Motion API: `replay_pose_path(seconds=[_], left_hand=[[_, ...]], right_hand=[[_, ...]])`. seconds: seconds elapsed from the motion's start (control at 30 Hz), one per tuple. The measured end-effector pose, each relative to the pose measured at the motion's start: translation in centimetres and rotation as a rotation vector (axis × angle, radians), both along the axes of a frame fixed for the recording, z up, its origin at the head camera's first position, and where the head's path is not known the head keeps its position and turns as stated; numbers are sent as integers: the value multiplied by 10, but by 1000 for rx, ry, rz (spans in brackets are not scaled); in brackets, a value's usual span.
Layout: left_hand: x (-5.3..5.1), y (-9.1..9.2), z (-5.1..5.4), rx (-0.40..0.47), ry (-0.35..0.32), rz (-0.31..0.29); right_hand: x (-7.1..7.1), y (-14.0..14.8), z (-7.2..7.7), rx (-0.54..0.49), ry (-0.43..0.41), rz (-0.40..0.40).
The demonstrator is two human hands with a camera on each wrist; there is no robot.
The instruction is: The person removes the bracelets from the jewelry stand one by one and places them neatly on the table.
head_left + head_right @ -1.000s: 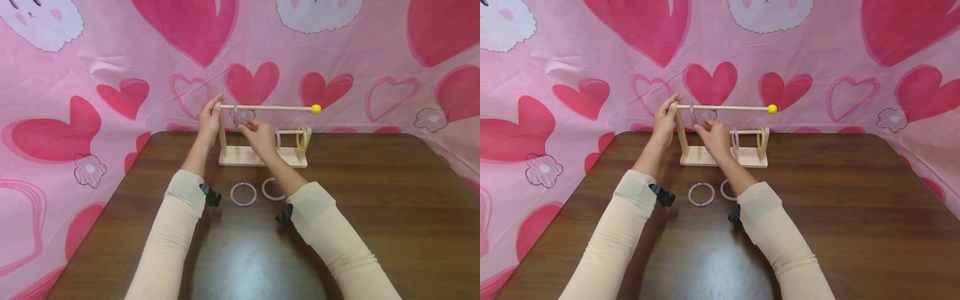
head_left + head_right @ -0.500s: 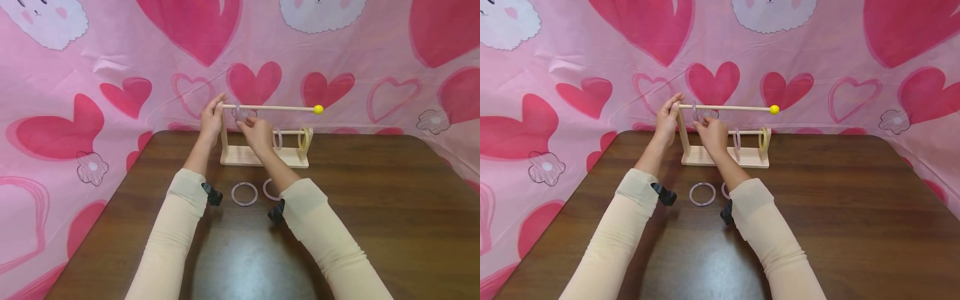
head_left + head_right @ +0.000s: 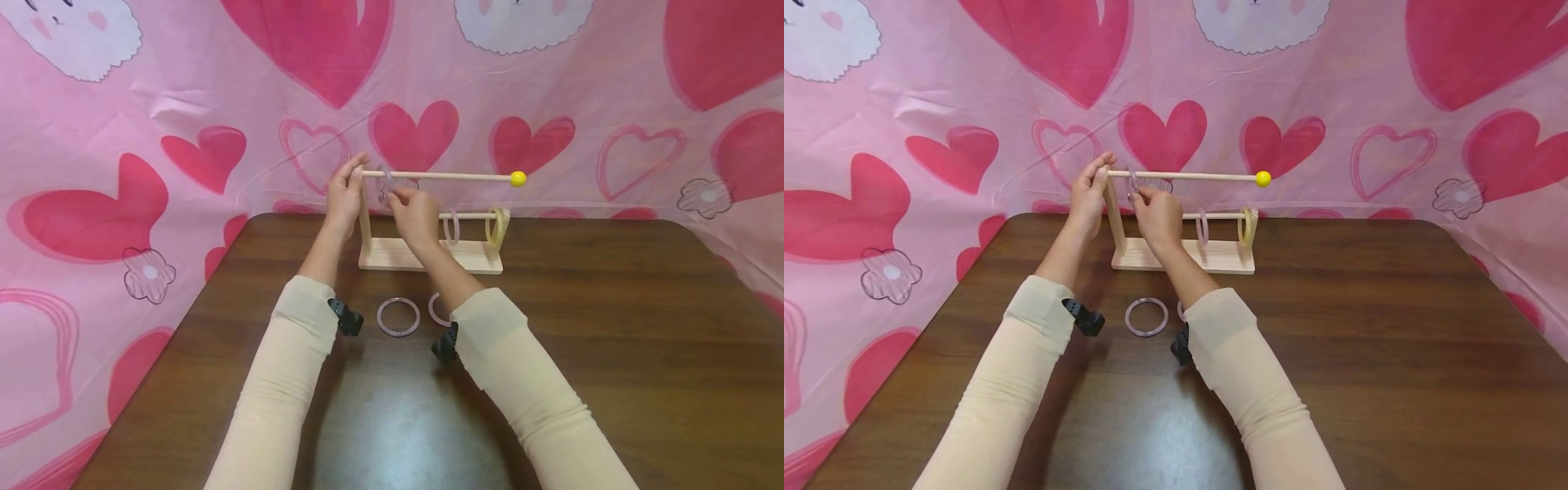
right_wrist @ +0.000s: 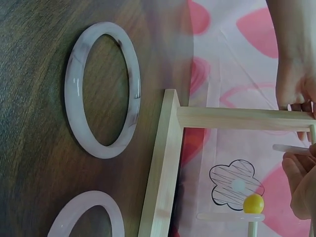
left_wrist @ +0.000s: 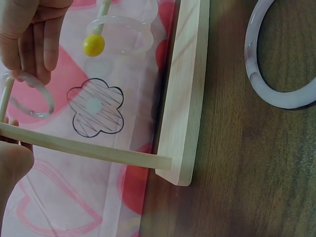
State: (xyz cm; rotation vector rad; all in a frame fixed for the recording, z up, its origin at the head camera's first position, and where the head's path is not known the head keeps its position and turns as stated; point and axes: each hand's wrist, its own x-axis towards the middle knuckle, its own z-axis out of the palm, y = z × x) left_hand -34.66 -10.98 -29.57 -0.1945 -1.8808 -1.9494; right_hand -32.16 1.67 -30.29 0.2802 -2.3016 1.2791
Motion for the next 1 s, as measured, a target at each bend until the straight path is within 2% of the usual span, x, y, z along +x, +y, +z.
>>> replay_pose_path(seconds=[0.4, 0.7, 0.87, 0.9, 1.0], left_hand=[[1, -1, 0, -30, -12, -4], [2, -1, 0, -40, -27, -3], [1, -1, 1, -36, -23, 1], [5, 0, 4, -38, -27, 0], [6, -1, 5, -43, -46, -11]], right_hand=[[1, 1, -3, 30, 107, -26], [-1, 9, -11, -40, 173, -43], [0, 14, -13, -84, 175, -58], [0, 15, -13, -93, 174, -60], [0, 18, -14, -107, 175, -68]])
